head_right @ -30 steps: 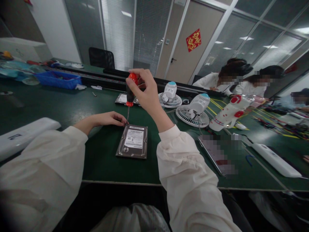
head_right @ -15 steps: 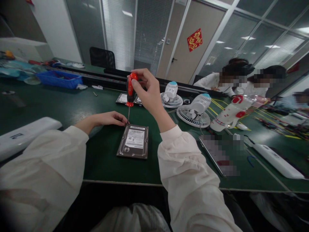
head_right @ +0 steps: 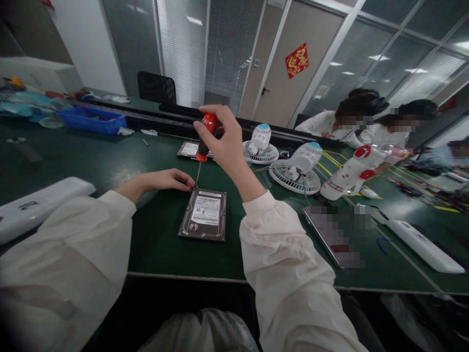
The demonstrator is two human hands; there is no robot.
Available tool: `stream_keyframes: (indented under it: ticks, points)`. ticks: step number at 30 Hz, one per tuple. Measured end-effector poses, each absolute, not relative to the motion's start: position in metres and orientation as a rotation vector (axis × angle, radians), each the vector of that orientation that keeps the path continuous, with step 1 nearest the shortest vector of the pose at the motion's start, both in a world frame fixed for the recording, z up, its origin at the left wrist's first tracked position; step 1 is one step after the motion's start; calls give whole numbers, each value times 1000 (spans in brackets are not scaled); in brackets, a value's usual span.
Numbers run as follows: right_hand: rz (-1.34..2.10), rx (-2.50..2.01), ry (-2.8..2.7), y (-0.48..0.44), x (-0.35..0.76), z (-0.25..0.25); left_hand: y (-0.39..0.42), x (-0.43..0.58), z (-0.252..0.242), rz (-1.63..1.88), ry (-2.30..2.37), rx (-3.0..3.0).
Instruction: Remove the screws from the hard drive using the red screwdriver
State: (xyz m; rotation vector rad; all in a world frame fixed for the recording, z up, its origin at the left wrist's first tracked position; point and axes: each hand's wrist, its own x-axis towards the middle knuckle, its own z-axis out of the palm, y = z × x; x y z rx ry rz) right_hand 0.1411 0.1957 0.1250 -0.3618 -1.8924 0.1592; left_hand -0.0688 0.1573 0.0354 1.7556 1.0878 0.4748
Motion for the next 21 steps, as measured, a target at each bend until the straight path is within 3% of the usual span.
stream_keyframes:
  ticks: [11,21]
  points:
    - [71,-440,-1933,202,144,124,157,-69,35,480,1102,1753]
    - [340,-268,-1887,209,140,119,156,-68,35,513,1084,1728]
